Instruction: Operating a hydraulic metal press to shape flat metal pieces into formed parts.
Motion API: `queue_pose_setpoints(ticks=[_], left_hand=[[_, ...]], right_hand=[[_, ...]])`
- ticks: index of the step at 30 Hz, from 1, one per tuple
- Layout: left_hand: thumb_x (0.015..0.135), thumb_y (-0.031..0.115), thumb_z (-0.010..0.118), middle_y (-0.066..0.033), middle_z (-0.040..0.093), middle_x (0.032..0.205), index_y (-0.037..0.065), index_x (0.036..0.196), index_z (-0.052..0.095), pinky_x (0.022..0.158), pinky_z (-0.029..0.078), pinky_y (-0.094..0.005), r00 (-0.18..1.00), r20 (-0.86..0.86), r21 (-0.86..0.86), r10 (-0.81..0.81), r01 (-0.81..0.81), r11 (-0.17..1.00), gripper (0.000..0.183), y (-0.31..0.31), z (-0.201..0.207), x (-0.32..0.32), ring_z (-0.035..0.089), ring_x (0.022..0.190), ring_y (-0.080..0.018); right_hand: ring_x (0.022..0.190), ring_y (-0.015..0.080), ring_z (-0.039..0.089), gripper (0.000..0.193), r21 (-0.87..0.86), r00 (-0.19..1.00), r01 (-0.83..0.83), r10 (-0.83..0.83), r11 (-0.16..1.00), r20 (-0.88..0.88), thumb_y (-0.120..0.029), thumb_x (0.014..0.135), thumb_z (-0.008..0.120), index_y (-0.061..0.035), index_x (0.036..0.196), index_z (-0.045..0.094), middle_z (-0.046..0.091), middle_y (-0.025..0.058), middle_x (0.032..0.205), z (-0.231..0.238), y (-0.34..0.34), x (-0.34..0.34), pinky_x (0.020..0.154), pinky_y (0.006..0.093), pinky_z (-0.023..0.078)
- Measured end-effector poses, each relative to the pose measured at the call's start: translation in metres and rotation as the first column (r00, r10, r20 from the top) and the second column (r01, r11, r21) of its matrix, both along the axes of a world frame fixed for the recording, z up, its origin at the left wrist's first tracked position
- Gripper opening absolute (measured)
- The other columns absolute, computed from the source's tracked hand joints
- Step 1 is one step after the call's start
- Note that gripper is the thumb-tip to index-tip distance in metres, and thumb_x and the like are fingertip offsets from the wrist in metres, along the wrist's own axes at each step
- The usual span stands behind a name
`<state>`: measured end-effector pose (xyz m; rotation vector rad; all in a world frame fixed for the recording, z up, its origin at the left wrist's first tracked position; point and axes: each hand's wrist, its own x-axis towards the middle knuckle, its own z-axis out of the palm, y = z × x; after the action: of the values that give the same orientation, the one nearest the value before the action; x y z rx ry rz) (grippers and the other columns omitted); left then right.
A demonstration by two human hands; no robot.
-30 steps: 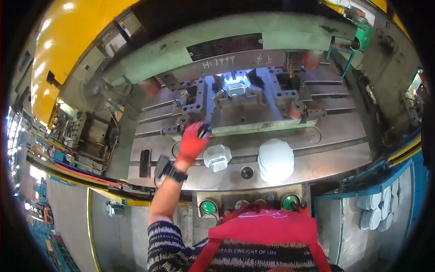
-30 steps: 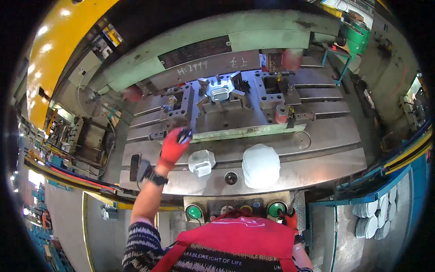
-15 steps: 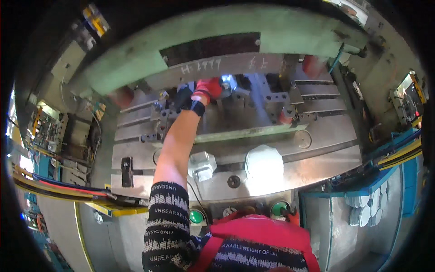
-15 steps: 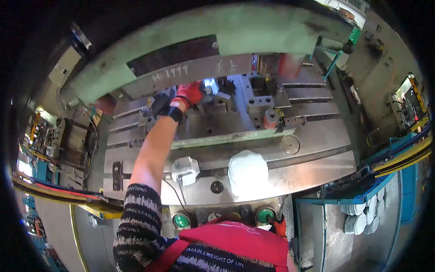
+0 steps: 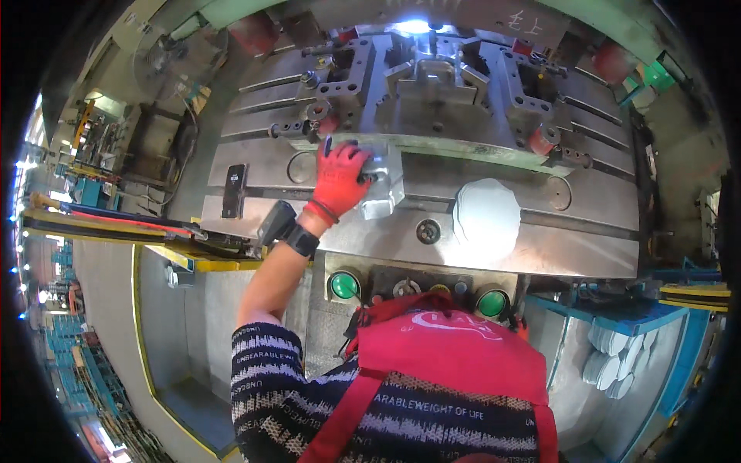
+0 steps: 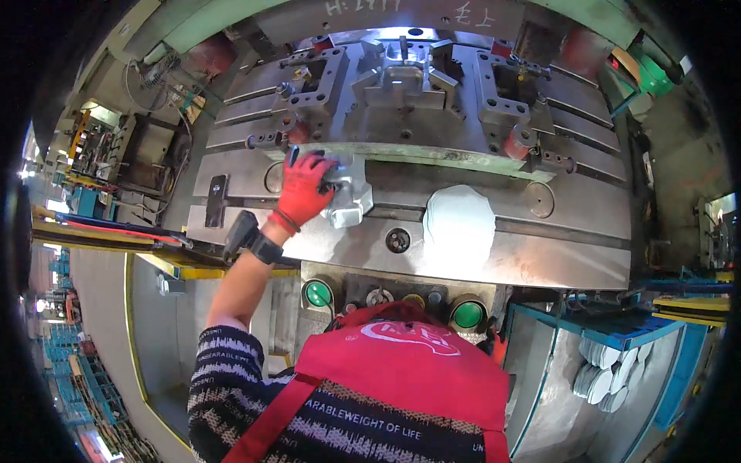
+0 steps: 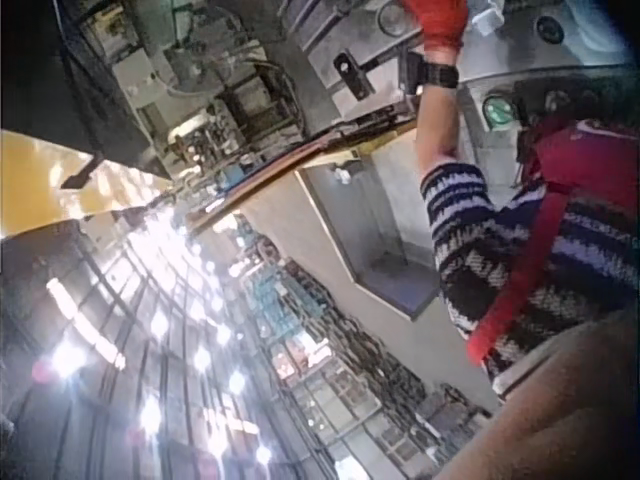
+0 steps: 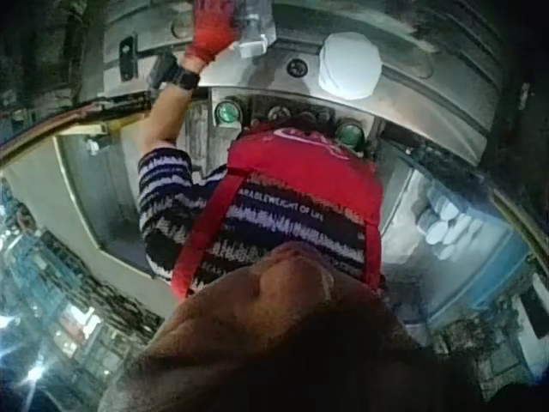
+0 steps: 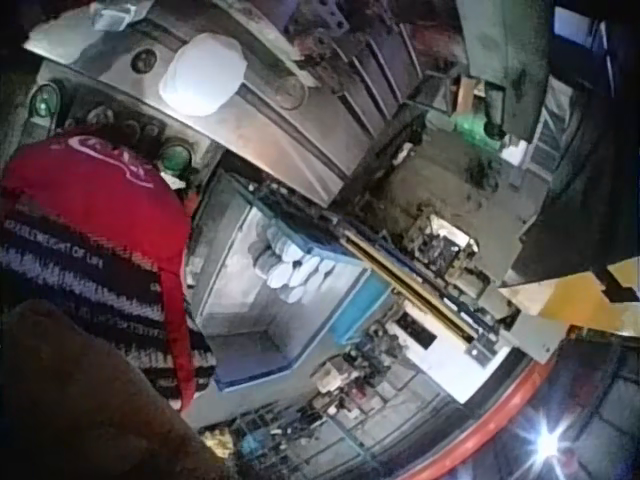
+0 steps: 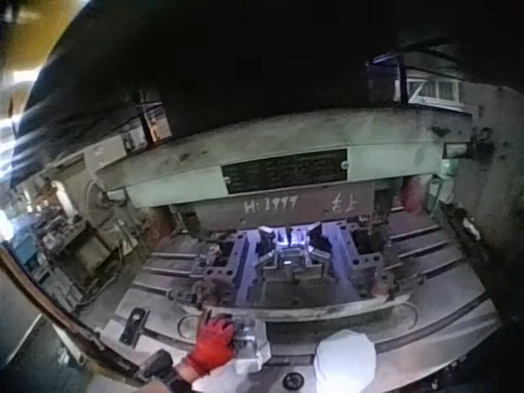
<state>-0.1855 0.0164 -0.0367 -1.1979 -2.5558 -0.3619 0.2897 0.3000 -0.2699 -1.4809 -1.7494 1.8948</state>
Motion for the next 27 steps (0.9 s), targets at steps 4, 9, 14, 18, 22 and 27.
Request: queue_pose_setpoints(ticks=[4,9,14,18,22,27], left_hand=[[0.065,0.024,0.071,-0.005,0.055,0.105,0.019,0.108,0.059,0.105,0.022,-0.0524,0.986,0.096,-0.154,0.133,-0.117,0.981,0.046,-0.01,-0.046,0.026,0.047,0.112,-0.0256],[0.066,0.017,0.069,-0.0126,0.052,0.111,0.015,0.113,0.056,0.092,0.039,-0.0459,0.969,0.213,-0.007,0.124,-0.126,0.992,0.048,-0.003,-0.082,0.026,0.045,0.11,-0.0321],[0.067,0.015,0.068,-0.0132,0.052,0.112,0.013,0.112,0.057,0.093,0.039,-0.0434,0.966,0.257,0.06,-0.024,0.008,0.998,0.046,0.0,-0.07,0.018,0.046,0.109,-0.0334],[0.067,0.02,0.069,-0.0119,0.052,0.115,0.013,0.113,0.056,0.099,0.033,-0.0463,0.991,0.137,-0.024,0.002,0.001,1.0,0.048,0.006,-0.061,0.03,0.042,0.116,-0.0318],[0.068,0.02,0.067,-0.013,0.051,0.119,0.011,0.117,0.054,0.099,0.033,-0.0462,0.993,-0.019,0.106,-0.115,0.117,0.988,0.052,0.028,-0.041,0.073,0.043,0.117,-0.0315],[0.069,0.015,0.064,-0.0135,0.053,0.113,0.011,0.117,0.054,0.091,0.041,-0.0417,0.838,0.29,0.219,-0.462,0.411,0.885,0.049,0.061,-0.044,0.139,0.05,0.107,-0.032]], right_hand=[[0.065,0.0152,0.055,0.045,0.077,0.998,0.069,-0.069,0.995,-0.004,-0.02,0.083,0.06,-0.0028,0.123,0.049,0.064,0.0117,0.096,0.033,0.003,0.003,0.058,0.0292,0.043],[0.051,0.0111,0.052,0.042,0.171,0.984,0.178,-0.177,0.969,-0.019,-0.024,0.083,0.059,-0.0046,0.12,0.051,0.067,0.0096,0.09,0.082,-0.002,0.005,0.046,0.026,0.04],[0.049,0.015,0.054,0.038,0.258,0.948,0.234,-0.16,0.937,-0.276,-0.025,0.094,0.045,-0.0077,0.128,0.049,0.061,0.0139,0.082,0.072,-0.015,0.02,0.045,0.0275,0.045],[0.036,0.0078,0.043,0.039,-0.129,0.852,0.248,-0.279,0.96,-0.442,-0.028,0.095,0.045,-0.007,0.128,0.047,0.061,0.0105,0.073,0.174,-0.034,-0.041,0.032,0.0234,0.034],[0.039,0.0054,0.044,0.044,-0.245,0.937,0.011,-0.095,0.969,-0.336,-0.031,0.094,0.048,-0.0086,0.132,0.044,0.06,0.0043,0.069,0.209,-0.042,-0.066,0.035,0.0207,0.035],[0.042,0.004,0.041,0.039,-0.191,0.911,-0.269,0.185,0.944,-0.368,-0.025,0.093,0.051,-0.007,0.127,0.049,0.056,0.0009,0.065,0.214,-0.034,-0.075,0.039,0.0189,0.031]])
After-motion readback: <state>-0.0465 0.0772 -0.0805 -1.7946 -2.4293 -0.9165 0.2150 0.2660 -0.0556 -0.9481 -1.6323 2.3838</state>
